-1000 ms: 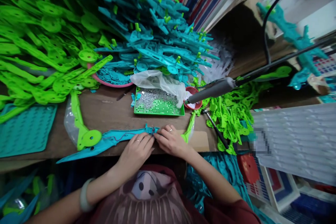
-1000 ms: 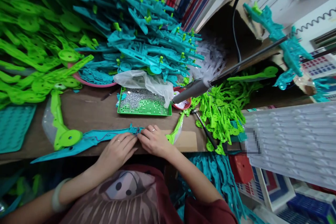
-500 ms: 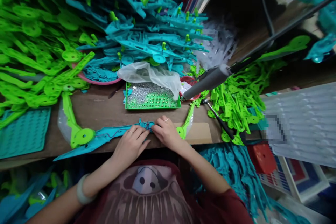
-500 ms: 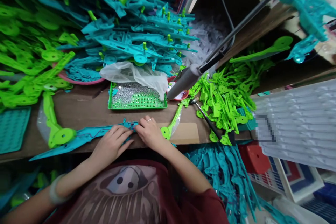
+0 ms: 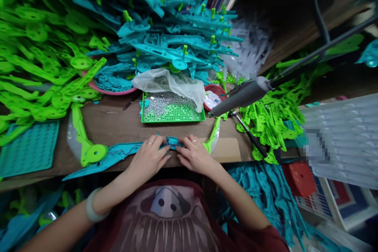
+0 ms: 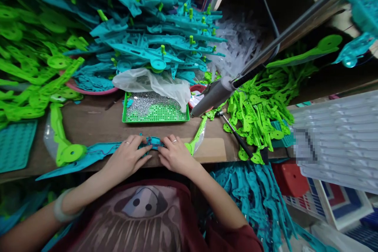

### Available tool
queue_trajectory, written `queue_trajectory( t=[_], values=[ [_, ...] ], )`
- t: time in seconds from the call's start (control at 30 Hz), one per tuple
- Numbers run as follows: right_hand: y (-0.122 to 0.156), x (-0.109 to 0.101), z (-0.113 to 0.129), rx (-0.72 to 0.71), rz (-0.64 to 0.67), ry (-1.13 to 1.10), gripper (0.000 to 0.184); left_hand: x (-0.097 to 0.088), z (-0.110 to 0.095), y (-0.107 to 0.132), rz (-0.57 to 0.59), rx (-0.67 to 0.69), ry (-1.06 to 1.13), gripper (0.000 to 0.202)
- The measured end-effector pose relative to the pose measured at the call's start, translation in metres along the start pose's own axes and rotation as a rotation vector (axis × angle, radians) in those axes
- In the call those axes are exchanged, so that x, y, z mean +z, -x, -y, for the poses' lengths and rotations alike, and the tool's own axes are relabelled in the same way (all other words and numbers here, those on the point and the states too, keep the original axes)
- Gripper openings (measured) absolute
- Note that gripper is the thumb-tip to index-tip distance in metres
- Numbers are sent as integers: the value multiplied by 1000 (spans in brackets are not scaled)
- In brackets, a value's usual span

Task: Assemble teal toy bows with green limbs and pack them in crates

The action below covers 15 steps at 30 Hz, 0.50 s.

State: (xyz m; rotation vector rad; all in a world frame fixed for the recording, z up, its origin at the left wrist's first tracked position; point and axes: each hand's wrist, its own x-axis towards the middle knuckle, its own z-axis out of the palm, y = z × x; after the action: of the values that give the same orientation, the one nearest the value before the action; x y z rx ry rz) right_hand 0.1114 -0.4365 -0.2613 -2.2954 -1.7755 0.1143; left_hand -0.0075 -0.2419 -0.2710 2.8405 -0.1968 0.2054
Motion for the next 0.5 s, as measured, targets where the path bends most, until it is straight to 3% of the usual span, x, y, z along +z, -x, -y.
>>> queue_trajectory(
  t=[0.2, 0.37, 0.5],
  values=[
    [-3, 11, 12, 42, -93, -3, 19, -9, 4, -12, 48, 81, -19, 16],
    [-1, 18, 8, 169, -185, -48, 18, -9, 5, -19, 44, 229, -74, 15],
    [0, 19, 3, 102, -173, 12, 17, -4, 11, -22, 40, 293, -56, 13]
  ],
)
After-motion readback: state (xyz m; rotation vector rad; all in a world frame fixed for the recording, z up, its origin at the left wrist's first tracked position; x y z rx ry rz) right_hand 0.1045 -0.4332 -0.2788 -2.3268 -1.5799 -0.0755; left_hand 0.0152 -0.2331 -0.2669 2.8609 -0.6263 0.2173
